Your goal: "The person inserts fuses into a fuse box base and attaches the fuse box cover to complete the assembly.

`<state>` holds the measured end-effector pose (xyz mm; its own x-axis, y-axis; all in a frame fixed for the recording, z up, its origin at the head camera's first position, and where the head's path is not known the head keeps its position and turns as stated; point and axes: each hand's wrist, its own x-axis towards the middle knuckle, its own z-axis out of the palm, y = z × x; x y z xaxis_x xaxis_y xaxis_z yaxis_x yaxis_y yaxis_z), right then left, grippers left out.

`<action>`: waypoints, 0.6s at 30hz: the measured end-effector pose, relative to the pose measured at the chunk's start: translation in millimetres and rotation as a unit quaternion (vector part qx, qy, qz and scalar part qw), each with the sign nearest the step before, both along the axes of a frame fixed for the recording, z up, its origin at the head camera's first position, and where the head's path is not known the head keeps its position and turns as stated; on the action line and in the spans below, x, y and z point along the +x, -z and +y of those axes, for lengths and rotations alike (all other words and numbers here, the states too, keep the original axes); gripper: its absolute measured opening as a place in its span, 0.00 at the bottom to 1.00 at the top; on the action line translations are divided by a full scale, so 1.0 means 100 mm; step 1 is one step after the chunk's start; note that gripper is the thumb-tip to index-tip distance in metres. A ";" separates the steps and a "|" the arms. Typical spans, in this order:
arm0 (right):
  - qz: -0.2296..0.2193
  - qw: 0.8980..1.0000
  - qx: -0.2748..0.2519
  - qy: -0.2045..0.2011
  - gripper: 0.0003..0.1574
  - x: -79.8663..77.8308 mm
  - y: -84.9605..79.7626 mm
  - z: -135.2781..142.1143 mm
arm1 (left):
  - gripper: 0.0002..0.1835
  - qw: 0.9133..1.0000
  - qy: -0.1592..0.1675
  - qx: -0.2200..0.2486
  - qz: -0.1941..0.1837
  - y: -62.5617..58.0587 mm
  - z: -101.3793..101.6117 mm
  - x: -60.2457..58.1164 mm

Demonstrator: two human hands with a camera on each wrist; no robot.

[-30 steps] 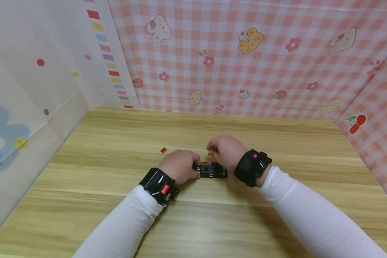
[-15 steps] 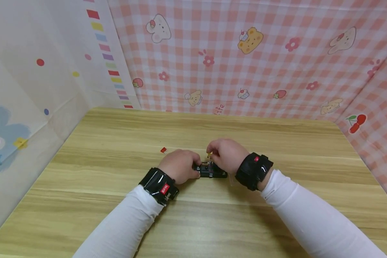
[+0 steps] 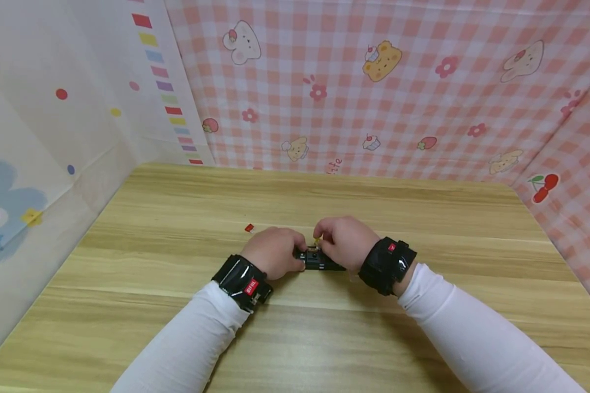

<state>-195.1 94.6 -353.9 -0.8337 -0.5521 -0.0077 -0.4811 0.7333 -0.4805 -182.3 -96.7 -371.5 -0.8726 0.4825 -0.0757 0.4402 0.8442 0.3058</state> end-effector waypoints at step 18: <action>0.012 0.999 -0.034 -0.015 0.05 0.08 0.00 0.04 | 0.11 1.000 0.003 0.007 -0.005 -0.01 0.00 -0.01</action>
